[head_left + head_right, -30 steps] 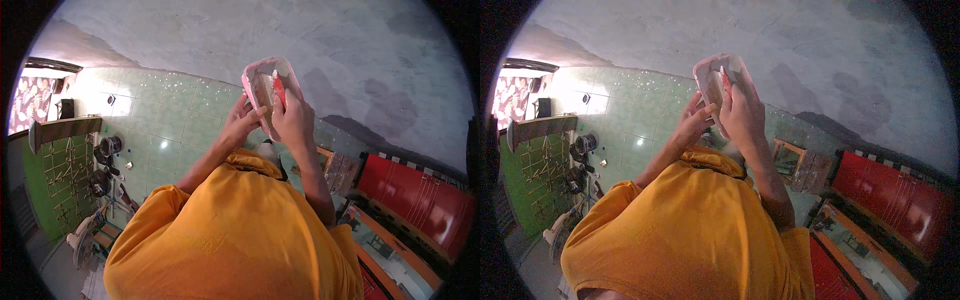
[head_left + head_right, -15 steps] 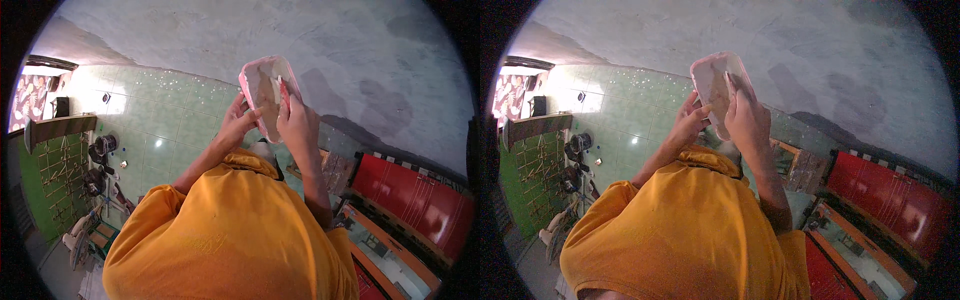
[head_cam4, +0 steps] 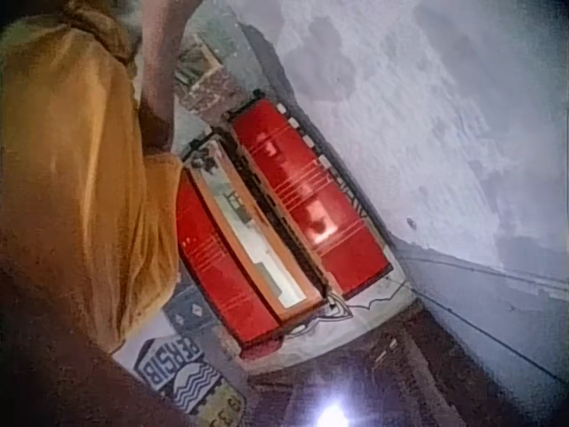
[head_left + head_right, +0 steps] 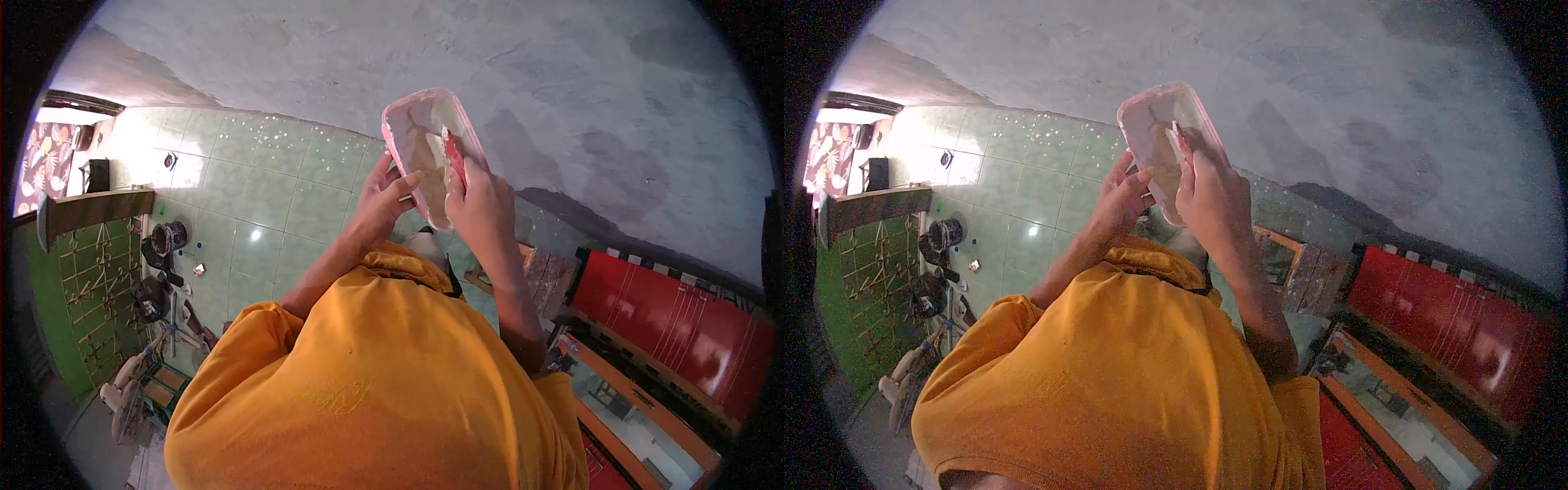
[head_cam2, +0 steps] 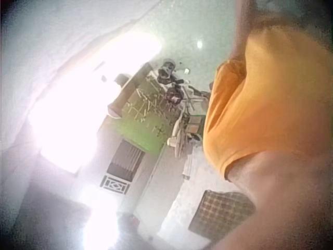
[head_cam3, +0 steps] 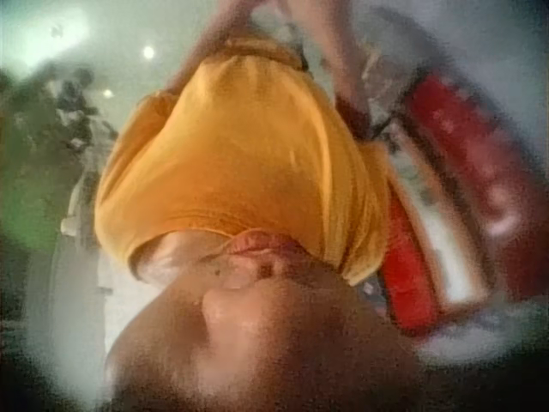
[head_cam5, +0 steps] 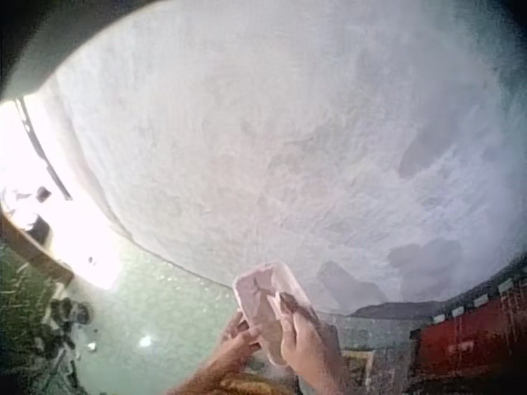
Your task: The person applies a white substance from a container onto a wall using a spatula.
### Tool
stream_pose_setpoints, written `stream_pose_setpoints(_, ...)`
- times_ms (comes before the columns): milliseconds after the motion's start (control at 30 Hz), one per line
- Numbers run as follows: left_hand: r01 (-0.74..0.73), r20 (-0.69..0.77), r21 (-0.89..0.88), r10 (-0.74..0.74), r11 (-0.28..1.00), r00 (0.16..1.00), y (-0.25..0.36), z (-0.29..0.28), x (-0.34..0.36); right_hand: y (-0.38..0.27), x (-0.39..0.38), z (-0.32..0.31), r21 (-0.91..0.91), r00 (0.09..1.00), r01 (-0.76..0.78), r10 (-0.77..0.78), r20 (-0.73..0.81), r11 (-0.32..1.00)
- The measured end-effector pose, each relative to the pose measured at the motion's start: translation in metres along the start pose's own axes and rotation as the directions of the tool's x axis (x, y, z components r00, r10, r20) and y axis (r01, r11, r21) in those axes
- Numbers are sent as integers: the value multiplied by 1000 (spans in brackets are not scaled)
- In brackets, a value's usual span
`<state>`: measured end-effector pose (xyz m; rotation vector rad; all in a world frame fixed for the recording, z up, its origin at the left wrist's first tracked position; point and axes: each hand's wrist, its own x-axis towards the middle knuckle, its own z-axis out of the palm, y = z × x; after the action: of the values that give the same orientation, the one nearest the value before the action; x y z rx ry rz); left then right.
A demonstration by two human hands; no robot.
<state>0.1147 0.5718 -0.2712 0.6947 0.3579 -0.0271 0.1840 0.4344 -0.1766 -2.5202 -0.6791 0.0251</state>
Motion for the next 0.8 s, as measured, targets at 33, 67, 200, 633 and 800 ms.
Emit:
stream_pose_setpoints(33, -1, -1, -1, 1, 1000, 1000, 0, 0, 0, -1, 2, -1, 0, 1000, 1, -1, 1, 1000)
stream_pose_setpoints(67, -11, 25, -13, 12, 1000, 1000, 0, 1, 0, -3, 6, -5, 32, 1000, -28, 28, 9, 999)
stream_pose_setpoints(200, 7, 54, -62, -4, 998, 999, 0, 2, -2, -11, 12, -24, 24, 1000, -20, 20, -1, 1000)
stream_pose_setpoints(633, -8, 75, 42, 5, 999, 997, 3, 3, -5, -18, 1, -18, 15, 1000, -23, 23, 0, 1000)
stream_pose_setpoints(800, 29, 71, 65, -33, 997, 997, 2, 4, -3, -9, 2, -14, 27, 999, -38, 37, 8, 999)
